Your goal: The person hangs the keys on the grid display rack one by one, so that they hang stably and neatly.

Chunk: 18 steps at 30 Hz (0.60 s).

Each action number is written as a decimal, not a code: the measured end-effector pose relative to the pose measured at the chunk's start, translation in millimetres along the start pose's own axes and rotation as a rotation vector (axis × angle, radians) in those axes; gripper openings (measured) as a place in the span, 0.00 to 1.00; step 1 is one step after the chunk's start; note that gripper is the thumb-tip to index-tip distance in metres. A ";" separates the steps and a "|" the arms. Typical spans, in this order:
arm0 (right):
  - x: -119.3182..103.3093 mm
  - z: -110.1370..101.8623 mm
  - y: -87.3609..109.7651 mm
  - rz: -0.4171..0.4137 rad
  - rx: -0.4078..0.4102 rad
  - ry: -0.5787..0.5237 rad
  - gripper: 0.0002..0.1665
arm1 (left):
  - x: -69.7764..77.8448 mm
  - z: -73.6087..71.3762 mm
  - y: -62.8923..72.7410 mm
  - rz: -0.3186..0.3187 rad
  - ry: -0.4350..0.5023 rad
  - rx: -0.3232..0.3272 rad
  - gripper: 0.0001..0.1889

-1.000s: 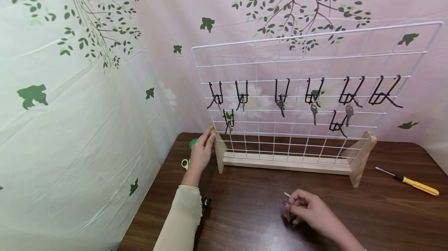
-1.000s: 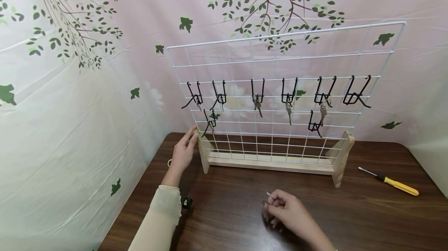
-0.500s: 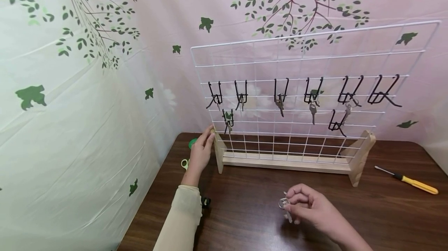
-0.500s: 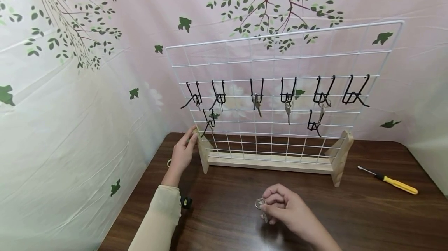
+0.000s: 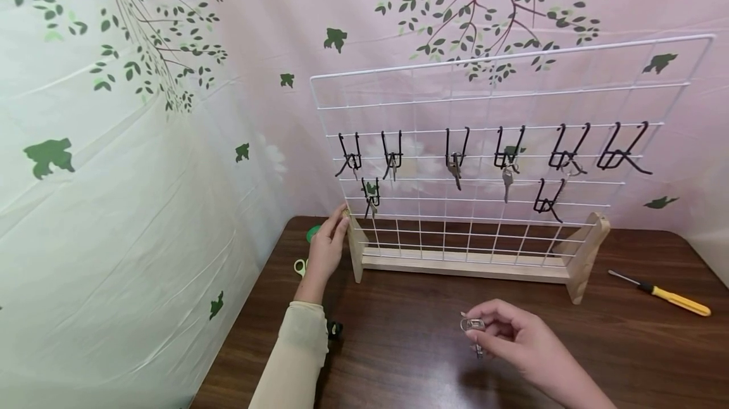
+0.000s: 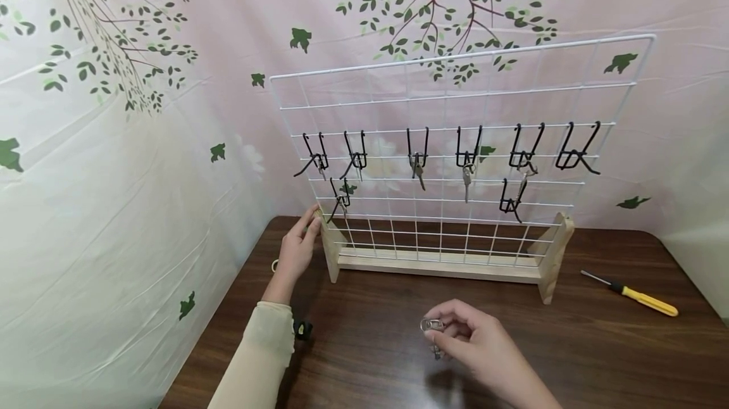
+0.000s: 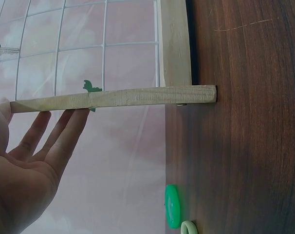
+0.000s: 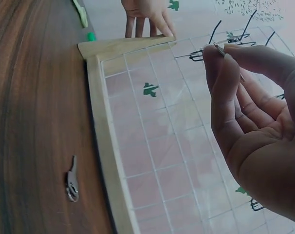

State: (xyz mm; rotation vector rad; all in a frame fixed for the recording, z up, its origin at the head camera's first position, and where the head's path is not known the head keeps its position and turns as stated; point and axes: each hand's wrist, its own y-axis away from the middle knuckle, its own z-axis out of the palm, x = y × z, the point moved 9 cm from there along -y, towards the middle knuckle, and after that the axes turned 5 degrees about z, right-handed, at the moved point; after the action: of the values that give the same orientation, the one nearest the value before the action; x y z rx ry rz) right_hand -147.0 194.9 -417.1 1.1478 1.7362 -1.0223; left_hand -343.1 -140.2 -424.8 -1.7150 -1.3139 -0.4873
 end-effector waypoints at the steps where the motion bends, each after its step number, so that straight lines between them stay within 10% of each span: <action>1: -1.8 -1.1 0.4 0.002 0.012 0.007 0.13 | 0.3 0.0 0.1 0.002 0.000 0.000 0.25; 18: -26.0 -43.4 6.7 0.076 0.201 0.116 0.14 | -0.6 0.2 -0.7 0.000 0.004 0.006 0.25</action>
State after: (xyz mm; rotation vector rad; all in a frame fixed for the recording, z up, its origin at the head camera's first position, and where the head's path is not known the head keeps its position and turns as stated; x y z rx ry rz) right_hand -141.5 228.7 -379.1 1.4137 1.6933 -1.1230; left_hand -344.0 -140.4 -425.1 -1.7083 -1.3108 -0.4865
